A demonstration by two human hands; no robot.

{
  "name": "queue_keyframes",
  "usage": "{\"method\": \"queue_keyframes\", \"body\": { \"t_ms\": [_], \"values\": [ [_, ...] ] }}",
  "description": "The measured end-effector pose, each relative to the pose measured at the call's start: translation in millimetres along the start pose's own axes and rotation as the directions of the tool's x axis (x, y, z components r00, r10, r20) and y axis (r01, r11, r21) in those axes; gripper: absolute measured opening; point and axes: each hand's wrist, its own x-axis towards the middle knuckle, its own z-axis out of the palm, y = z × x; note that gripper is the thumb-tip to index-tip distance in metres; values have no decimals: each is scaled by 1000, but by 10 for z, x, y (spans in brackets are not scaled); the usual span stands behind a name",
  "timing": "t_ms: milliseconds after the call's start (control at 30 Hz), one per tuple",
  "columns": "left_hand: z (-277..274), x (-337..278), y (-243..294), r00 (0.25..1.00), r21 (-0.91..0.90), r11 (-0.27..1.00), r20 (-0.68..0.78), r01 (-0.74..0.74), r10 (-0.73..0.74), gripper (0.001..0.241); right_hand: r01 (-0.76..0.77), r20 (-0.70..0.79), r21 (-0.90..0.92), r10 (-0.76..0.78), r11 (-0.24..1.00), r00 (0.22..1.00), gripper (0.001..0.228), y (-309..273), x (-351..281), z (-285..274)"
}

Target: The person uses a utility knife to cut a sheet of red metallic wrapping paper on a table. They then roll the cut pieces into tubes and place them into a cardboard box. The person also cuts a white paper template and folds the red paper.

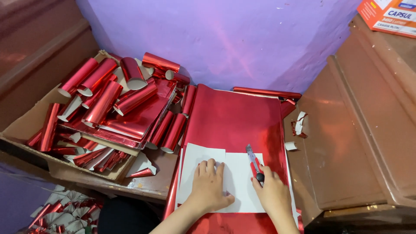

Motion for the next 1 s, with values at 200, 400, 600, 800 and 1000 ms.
{"method": "queue_keyframes", "body": {
  "t_ms": [200, 400, 600, 800, 1000],
  "values": [
    [58, -71, 81, 989, 226, 971, 145, -70, 38, 78, 16, -96, 5, -16, 1000, 995, 43, 27, -58, 45],
    [-225, -214, 64, 994, -19, 995, -54, -98, 97, 35, 222, -433, 2, -200, 975, 879, 60, -22, -133, 253],
    [-417, -455, 1, 898, -133, 978, -432, -160, 88, 25, 419, -246, 243, -363, 875, 899, 55, -264, -96, 135],
    [-560, -546, -383, 896, -54, 996, -442, -74, 43, 25, 350, -268, 483, -245, 803, 932, 17, -601, -63, -4],
    [-1177, -539, -583, 781, -34, 999, -624, -39, 9, 19, 635, -525, 558, -366, 534, 768, 14, -1071, -72, -230]
  ]
}}
